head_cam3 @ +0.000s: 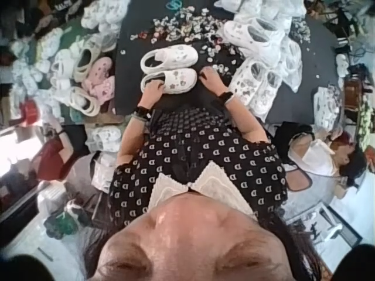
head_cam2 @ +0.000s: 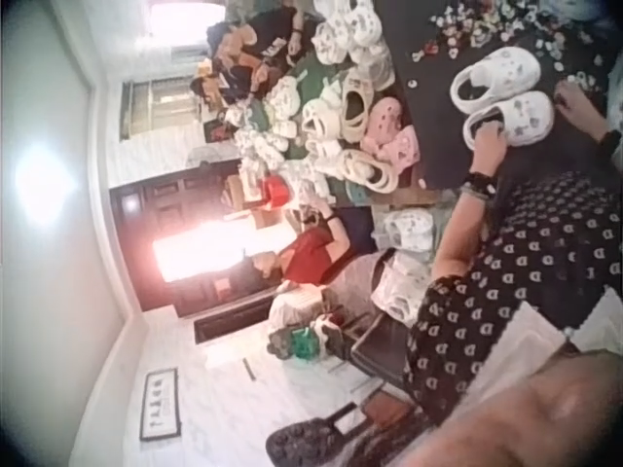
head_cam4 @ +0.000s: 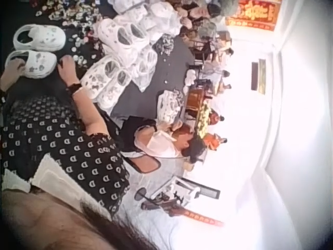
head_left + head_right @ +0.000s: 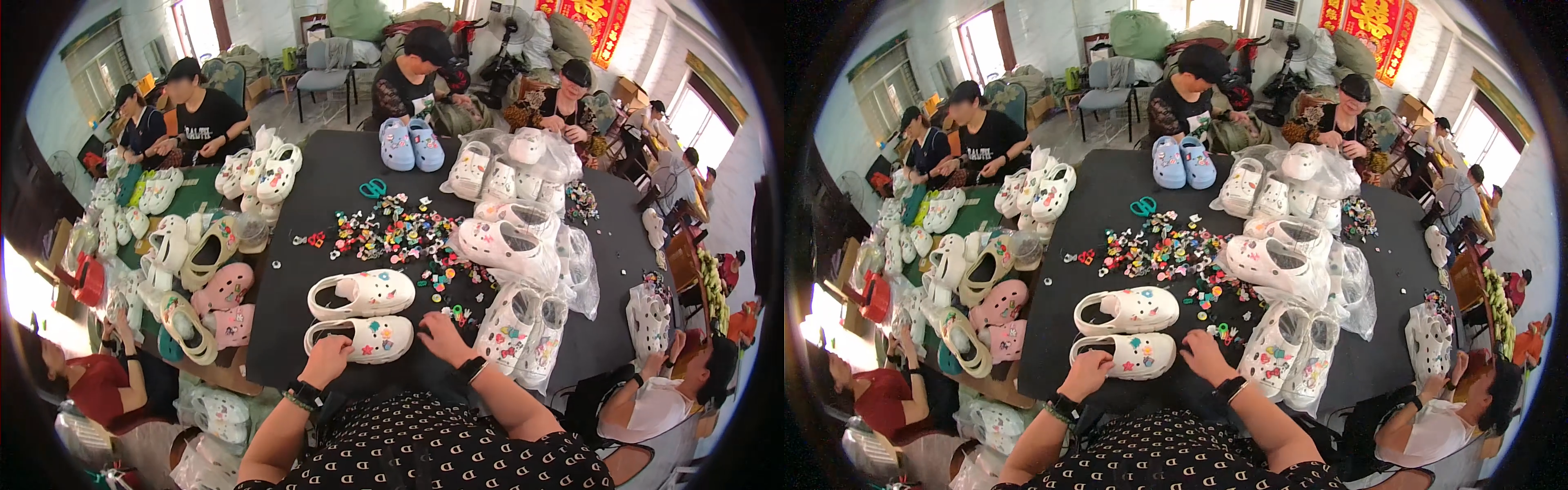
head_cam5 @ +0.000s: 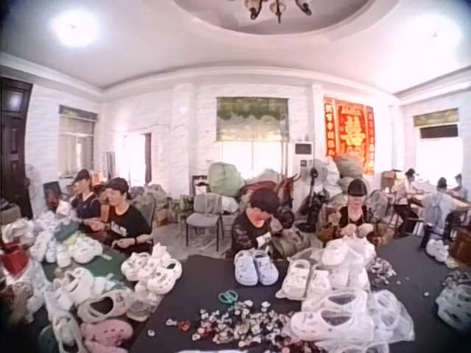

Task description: Decorating clog shoes with shoe charms and packaging them into plastic bags.

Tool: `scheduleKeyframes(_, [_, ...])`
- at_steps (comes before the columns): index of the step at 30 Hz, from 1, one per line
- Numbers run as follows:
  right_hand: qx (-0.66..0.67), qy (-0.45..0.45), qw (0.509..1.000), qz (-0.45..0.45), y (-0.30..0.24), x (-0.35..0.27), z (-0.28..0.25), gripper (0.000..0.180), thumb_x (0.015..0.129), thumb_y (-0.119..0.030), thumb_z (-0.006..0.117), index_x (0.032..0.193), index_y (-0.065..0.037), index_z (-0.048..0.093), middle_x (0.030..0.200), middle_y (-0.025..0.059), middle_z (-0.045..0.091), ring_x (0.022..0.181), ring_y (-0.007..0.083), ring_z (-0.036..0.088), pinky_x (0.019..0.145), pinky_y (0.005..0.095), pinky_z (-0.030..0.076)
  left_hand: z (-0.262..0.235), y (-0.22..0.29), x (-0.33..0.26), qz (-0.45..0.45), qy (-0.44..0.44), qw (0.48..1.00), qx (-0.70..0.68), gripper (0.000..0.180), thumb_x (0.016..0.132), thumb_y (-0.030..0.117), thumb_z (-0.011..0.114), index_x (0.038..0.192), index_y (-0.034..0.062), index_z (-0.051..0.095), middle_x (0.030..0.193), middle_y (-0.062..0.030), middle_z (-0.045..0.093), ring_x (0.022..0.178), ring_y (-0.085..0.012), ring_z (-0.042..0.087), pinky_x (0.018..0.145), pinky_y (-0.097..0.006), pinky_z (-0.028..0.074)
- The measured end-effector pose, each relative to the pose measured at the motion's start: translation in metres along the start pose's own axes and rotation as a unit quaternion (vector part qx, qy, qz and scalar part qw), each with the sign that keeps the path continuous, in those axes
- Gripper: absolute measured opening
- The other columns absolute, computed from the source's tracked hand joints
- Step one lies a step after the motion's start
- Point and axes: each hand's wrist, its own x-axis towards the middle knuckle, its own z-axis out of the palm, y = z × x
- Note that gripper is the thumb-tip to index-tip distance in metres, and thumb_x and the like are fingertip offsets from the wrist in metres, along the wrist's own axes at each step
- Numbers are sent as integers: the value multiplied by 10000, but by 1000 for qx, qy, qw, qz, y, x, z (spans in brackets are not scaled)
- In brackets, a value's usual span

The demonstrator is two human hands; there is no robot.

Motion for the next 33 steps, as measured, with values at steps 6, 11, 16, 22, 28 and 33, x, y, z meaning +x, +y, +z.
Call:
scheduleKeyframes(6, [-155,36,986,43,-16,-26,9,510,792,-307,699,1210,-75,523,1358,170,417,1268,373,375,972,521,372,-49,24,14,150,103,969,167,376,731,100,706,1093,64,611,1148,-133,582,1084,-330,530,899,-428,428])
scheduleKeyframes(11, [-172,19,984,38,-8,-35,26,609,792,-384,684,1298,-100,498,1471,179,321,1365,368,282,1035,508,287,-56,-12,39,106,-2,959,264,727,606,249,838,1239,102,512,1266,-104,508,1216,-309,431,956,-478,393])
scheduleKeyframes(16, [-172,4,983,57,-9,-34,26,575,810,-342,666,1290,-76,496,1477,188,308,1379,382,243,1049,525,242,-56,-38,63,154,-47,934,321,523,615,346,806,1024,95,599,1028,-60,585,1087,-286,490,842,-442,442])
scheduleKeyframes(22, [-182,-7,982,54,-3,-38,30,626,815,-363,650,1322,-56,449,1503,192,261,1397,386,202,1062,533,216,-45,-54,72,256,-79,902,339,281,736,315,718,922,142,597,881,-9,606,949,-200,559,778,-405,397])
scheduleKeyframes(28, [-188,-28,979,73,-5,-38,34,633,797,-351,663,1308,-38,457,1506,193,250,1392,397,206,1055,543,224,-50,-50,28,249,6,926,284,178,817,293,632,916,153,583,797,2,566,873,-194,569,761,-401,369])
scheduleKeyframes(33, [-202,-21,976,74,-12,-36,30,607,821,-377,623,1297,-37,463,1491,202,277,1385,402,220,1052,548,227,-119,-45,3,145,67,937,310,116,786,256,639,814,147,612,794,-14,599,833,-226,589,742,-407,394])
